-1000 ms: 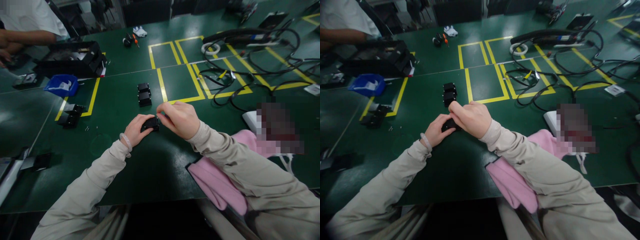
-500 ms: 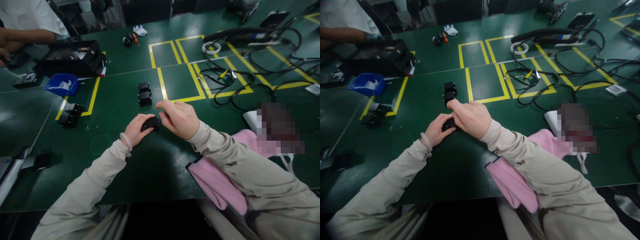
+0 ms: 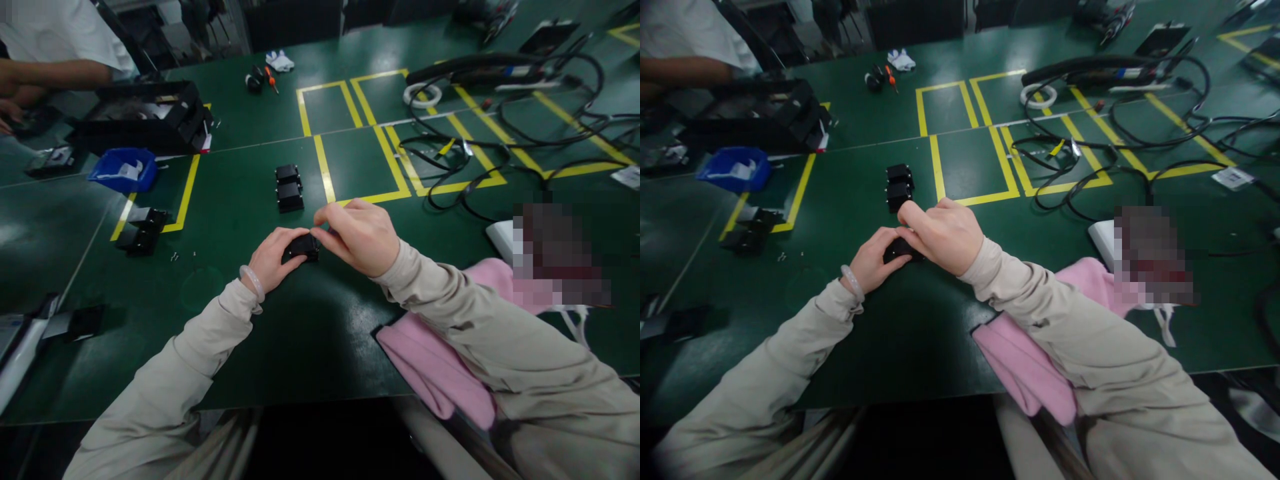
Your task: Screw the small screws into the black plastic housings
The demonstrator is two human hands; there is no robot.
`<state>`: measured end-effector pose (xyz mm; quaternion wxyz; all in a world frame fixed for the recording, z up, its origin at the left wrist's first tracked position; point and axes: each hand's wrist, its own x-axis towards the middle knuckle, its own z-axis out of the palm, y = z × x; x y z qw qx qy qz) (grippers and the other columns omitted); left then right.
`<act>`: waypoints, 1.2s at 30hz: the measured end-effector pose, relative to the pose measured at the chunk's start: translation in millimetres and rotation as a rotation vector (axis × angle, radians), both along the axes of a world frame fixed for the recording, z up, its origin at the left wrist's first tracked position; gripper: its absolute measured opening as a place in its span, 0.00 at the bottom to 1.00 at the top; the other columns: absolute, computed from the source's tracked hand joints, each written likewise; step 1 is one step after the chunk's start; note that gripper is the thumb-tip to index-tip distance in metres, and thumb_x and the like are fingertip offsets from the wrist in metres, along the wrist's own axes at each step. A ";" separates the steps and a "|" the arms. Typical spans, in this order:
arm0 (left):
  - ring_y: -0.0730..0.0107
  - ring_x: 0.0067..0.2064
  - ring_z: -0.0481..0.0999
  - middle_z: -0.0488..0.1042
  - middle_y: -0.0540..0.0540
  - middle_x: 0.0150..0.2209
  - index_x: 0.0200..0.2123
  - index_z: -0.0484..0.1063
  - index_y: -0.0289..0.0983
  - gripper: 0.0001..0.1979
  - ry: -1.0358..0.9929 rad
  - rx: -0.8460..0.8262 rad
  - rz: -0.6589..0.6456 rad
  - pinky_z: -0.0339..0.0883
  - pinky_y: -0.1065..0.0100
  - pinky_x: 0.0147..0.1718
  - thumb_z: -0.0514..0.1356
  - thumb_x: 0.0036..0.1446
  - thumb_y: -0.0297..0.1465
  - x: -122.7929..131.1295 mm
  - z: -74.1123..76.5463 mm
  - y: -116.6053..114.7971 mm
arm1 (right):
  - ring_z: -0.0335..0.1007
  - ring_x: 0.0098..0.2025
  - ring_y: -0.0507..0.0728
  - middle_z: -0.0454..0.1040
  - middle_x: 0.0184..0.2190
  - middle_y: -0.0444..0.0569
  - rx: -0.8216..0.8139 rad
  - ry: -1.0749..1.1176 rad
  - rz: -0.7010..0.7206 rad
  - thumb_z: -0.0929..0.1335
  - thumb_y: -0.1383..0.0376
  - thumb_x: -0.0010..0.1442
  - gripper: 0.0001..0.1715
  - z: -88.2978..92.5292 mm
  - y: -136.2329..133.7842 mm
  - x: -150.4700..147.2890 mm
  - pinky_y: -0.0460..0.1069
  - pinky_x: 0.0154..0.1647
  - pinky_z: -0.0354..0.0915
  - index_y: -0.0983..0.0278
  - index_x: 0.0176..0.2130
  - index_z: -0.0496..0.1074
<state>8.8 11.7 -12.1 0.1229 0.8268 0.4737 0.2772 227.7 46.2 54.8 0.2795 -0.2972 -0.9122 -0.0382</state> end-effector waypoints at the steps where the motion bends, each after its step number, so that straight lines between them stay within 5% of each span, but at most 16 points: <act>1: 0.59 0.53 0.73 0.73 0.42 0.51 0.58 0.66 0.38 0.20 0.000 -0.001 0.000 0.68 0.59 0.53 0.60 0.64 0.33 0.1 0.2 -0.1 | 0.64 0.26 0.53 0.72 0.24 0.45 0.002 0.002 -0.004 0.57 0.60 0.70 0.18 -0.5 0.2 -0.1 0.49 0.37 0.58 0.67 0.42 0.71; 6: 0.58 0.54 0.72 0.73 0.42 0.52 0.59 0.66 0.38 0.20 -0.011 -0.019 -0.010 0.67 0.57 0.55 0.60 0.64 0.33 0.9 2.7 -0.7 | 0.64 0.27 0.53 0.74 0.27 0.46 0.019 0.045 -0.003 0.56 0.67 0.68 0.17 -1.6 -0.2 -1.3 0.49 0.37 0.57 0.67 0.46 0.70; 12: 0.58 0.54 0.72 0.73 0.41 0.52 0.58 0.66 0.38 0.20 0.009 -0.041 0.016 0.68 0.56 0.54 0.60 0.63 0.33 0.5 3.0 -0.8 | 0.64 0.26 0.53 0.72 0.24 0.45 0.009 -0.004 -0.022 0.57 0.61 0.70 0.18 1.1 -0.5 0.1 0.49 0.37 0.58 0.66 0.42 0.71; 17: 0.58 0.54 0.72 0.73 0.42 0.52 0.59 0.66 0.38 0.21 0.011 -0.034 0.001 0.67 0.57 0.55 0.60 0.64 0.33 0.2 2.5 -0.4 | 0.66 0.27 0.54 0.74 0.26 0.46 0.056 0.035 -0.017 0.56 0.67 0.68 0.16 0.3 -0.9 -0.8 0.49 0.36 0.58 0.67 0.46 0.70; 22: 0.60 0.53 0.73 0.73 0.42 0.52 0.58 0.66 0.37 0.20 0.003 0.003 -0.011 0.68 0.59 0.54 0.61 0.63 0.32 0.2 0.8 -0.1 | 0.65 0.25 0.53 0.72 0.23 0.45 0.052 0.014 -0.021 0.57 0.60 0.70 0.18 -0.9 0.0 0.4 0.49 0.36 0.59 0.67 0.42 0.71; 36: 0.58 0.54 0.72 0.73 0.42 0.52 0.59 0.66 0.39 0.21 0.003 -0.039 0.000 0.67 0.56 0.55 0.60 0.64 0.33 0.0 2.3 -0.3 | 0.65 0.26 0.54 0.73 0.25 0.45 -0.019 0.008 -0.038 0.57 0.64 0.69 0.16 2.0 -2.7 -0.2 0.49 0.36 0.58 0.67 0.46 0.70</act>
